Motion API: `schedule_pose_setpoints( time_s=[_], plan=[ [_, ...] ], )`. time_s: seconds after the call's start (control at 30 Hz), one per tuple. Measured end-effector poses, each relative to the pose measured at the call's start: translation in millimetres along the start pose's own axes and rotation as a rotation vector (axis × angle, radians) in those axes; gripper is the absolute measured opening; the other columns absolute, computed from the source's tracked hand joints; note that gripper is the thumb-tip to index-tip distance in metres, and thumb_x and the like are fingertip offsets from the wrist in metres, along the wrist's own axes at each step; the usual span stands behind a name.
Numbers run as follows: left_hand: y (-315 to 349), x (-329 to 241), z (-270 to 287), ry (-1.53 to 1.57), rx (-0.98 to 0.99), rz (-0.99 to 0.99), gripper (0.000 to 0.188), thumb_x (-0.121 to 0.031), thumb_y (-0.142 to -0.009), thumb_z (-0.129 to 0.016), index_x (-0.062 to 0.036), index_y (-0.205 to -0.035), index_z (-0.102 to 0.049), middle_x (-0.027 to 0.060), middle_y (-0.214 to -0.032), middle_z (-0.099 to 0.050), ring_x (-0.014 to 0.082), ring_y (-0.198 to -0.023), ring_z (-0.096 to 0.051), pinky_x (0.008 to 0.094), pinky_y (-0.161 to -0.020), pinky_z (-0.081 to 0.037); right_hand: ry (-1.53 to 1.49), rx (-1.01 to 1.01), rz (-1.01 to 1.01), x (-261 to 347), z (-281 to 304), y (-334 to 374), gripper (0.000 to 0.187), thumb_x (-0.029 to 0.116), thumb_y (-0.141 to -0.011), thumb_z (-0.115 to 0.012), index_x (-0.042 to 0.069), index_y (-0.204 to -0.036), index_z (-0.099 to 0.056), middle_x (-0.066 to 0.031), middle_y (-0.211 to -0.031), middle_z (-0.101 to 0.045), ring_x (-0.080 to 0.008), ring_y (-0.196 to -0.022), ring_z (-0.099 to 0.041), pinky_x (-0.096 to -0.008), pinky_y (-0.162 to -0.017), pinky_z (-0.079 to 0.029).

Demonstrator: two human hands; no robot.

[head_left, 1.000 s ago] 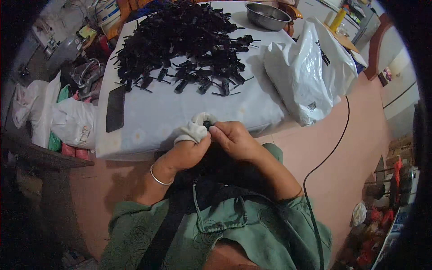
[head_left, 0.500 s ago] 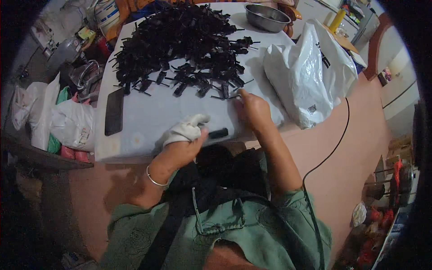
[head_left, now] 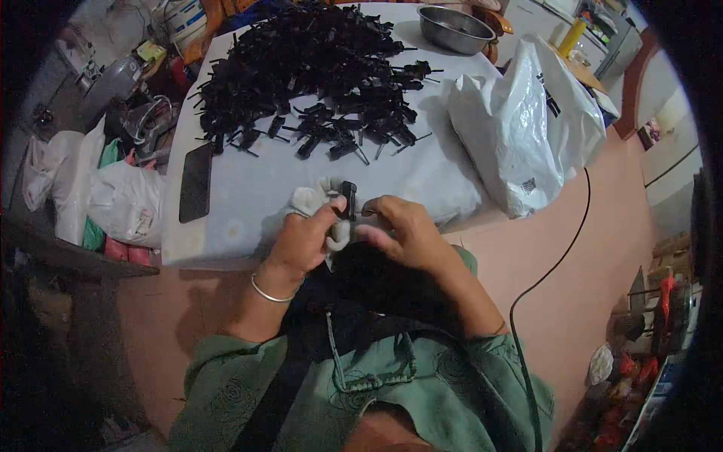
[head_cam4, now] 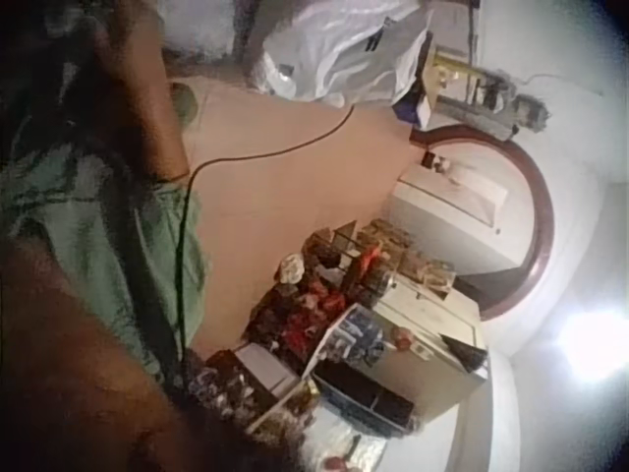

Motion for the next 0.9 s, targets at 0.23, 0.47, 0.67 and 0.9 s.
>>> schedule_pose_setpoints(
  time_s=[0.23, 0.47, 0.67, 0.9],
  plan=[
    [20.8, -3.7, -26.8, -0.820, -0.061, -0.402, 0.025, -0.008, -0.083, -0.053, -0.0008, -0.106, -0.050, 0.0030, -0.083, -0.056, 0.0080, -0.070, -0.052, 0.0222, -0.061, -0.045, -0.091, -0.252, -0.186, 4.0, -14.9, -1.5, 0.022, 0.018, -0.077, -0.062, 0.000, -0.070, -0.050, -0.0147, -0.060, -0.049, -0.0298, -0.051, -0.049, -0.0346, -0.046, -0.039],
    [16.9, 2.7, -18.0, -0.911, -0.169, -0.428, 0.023, -0.007, -0.077, -0.054, 0.0000, -0.099, -0.053, 0.0107, -0.082, -0.057, 0.0186, -0.071, -0.056, 0.0293, -0.063, -0.046, -0.134, -0.055, -0.160, -0.1, -17.9, -0.3, 0.026, 0.020, -0.085, -0.052, -0.001, -0.070, -0.050, -0.0153, -0.057, -0.048, -0.0243, -0.049, -0.046, -0.0327, -0.048, -0.038],
    [15.2, -0.1, -26.4, -1.414, -0.155, -0.814, 0.023, -0.004, -0.073, -0.053, 0.0017, -0.095, -0.055, 0.0181, -0.084, -0.057, 0.0299, -0.075, -0.057, 0.0342, -0.067, -0.046, -0.466, -0.038, -0.437, -18.2, -44.6, 8.2, 0.030, 0.023, -0.091, -0.042, 0.000, -0.074, -0.052, 0.0054, -0.065, -0.047, -0.0055, -0.062, -0.039, -0.0240, -0.055, -0.037],
    [16.9, 7.3, -16.9, -1.148, -0.138, -0.651, 0.022, -0.006, -0.074, -0.053, 0.0014, -0.095, -0.055, 0.0173, -0.083, -0.056, 0.0315, -0.075, -0.056, 0.0361, -0.066, -0.046, -0.480, 0.000, -0.387, -18.3, -44.2, 10.5, 0.032, 0.025, -0.091, -0.042, -0.001, -0.075, -0.052, -0.0036, -0.061, -0.048, -0.0111, -0.058, -0.041, -0.0275, -0.055, -0.038]
  ],
)
Point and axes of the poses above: each hand's wrist, its own y-axis away from the middle knuckle, its own z-axis out of the back of the hand, x = y × z, the point moved 2 cm from there along -y, towards the middle knuckle
